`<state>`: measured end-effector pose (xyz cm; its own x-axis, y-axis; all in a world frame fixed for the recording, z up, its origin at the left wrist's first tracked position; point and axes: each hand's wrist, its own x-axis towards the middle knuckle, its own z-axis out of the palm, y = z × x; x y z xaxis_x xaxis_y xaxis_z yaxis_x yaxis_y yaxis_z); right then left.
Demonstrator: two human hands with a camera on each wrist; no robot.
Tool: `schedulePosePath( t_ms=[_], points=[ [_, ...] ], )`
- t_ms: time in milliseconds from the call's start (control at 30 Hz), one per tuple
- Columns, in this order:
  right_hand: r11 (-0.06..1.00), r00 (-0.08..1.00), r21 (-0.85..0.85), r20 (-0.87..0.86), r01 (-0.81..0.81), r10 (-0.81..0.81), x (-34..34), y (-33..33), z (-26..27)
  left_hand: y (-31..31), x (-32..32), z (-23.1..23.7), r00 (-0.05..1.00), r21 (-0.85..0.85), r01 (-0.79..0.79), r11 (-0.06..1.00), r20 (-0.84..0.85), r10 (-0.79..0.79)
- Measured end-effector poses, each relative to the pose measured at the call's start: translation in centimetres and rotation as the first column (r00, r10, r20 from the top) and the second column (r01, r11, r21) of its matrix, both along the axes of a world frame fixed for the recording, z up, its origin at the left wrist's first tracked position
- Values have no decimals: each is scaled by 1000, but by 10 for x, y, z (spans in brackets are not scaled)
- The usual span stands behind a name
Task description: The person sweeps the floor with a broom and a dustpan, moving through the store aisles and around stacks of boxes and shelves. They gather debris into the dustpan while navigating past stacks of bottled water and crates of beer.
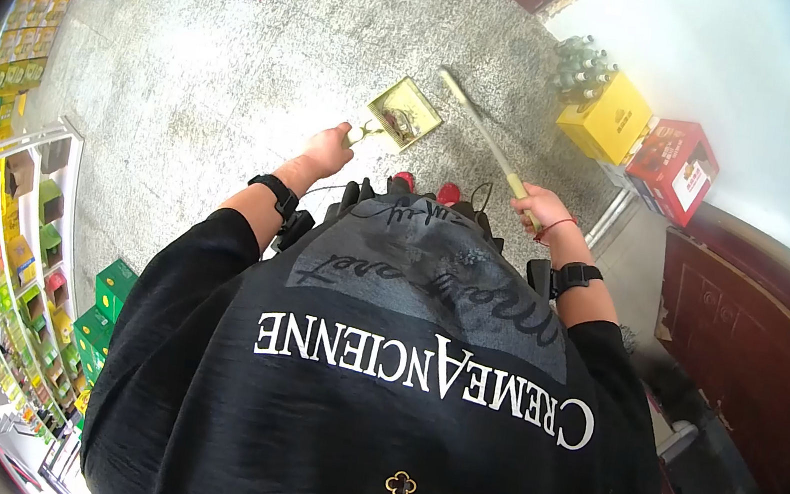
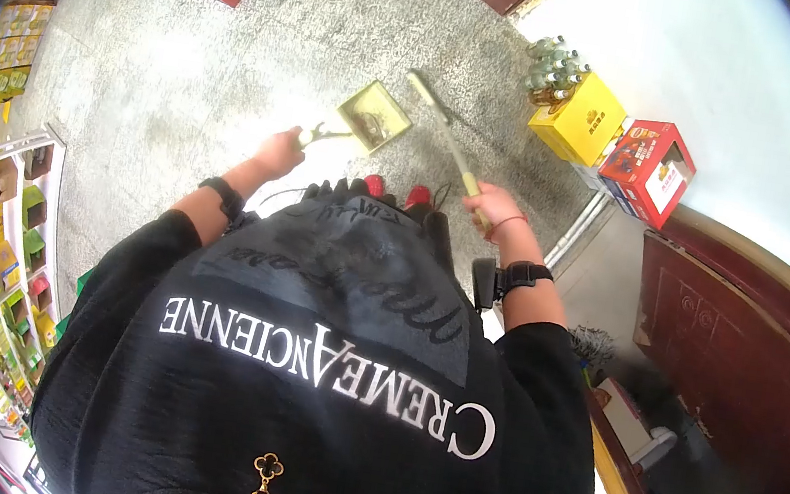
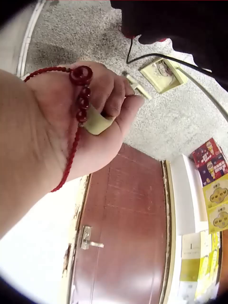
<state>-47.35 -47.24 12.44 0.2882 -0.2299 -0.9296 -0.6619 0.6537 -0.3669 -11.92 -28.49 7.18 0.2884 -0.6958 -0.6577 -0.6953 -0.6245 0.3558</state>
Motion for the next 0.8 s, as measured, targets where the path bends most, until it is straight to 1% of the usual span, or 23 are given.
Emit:
schedulePosePath(
  t_ms=[133, 200, 233, 300, 333, 400, 433, 500, 533, 567, 600, 633, 700, 767, 800],
  points=[
    [998, 998, 41, 38, -50, 48, 4, -16, 20, -9, -3, 4, 999, -34, -44, 998, -3, 44],
    [997, 992, 51, 112, -61, 55, 2, -23, 25, -14, -4, 9, 997, -28, -74, 997, -9, 74],
    [996, 992, 55, 114, -67, 60, 2, -29, 24, -14, -4, 8, 997, -24, -80, 997, -7, 80],
    [1000, 992, -7, 127, -11, 12, 1, -48, 22, -16, -2, 5, 994, -14, -110, 994, -8, 110],
    [1000, 992, 0, 128, -19, 19, 1, -57, 23, -16, -3, 6, 993, -8, -118, 993, -7, 118],
    [998, 994, -54, 98, 42, -37, 6, -83, 27, -20, -3, 12, 983, 20, -182, 983, -19, 183],
    [998, 994, -54, 105, 33, -27, 10, -99, 24, -23, -1, 12, 981, 19, -192, 981, -13, 192],
    [995, 995, -80, 79, 60, -54, 18, -129, 14, -22, -2, 9, 964, -23, -267, 963, -5, 267],
    [992, 997, -110, 50, 64, -59, 25, -142, 8, -24, -1, 11, 961, -17, -278, 960, 0, 278],
    [995, 995, -77, 81, 71, -65, 25, -160, -9, -28, 1, 15, 952, -2, -305, 952, 2, 305],
    [987, 989, -93, 74, 134, -127, 32, -171, -14, -32, 4, 16, 944, 10, -331, 944, 4, 331],
    [974, 979, -111, 71, 197, -190, 39, -180, -20, -34, 7, 14, 941, 11, -338, 941, 10, 338],
    [969, 976, -118, 61, 216, -210, 53, -192, -32, -39, 12, 9, 906, 1, -423, 906, 4, 423],
    [965, 973, -126, 43, 230, -226, 64, -199, -45, -45, 17, 4, 891, 14, -455, 890, 3, 455],
    [960, 965, -99, 43, 260, -257, 69, -200, -52, -48, 18, 4, 879, 23, -477, 878, 2, 477]
  ],
)
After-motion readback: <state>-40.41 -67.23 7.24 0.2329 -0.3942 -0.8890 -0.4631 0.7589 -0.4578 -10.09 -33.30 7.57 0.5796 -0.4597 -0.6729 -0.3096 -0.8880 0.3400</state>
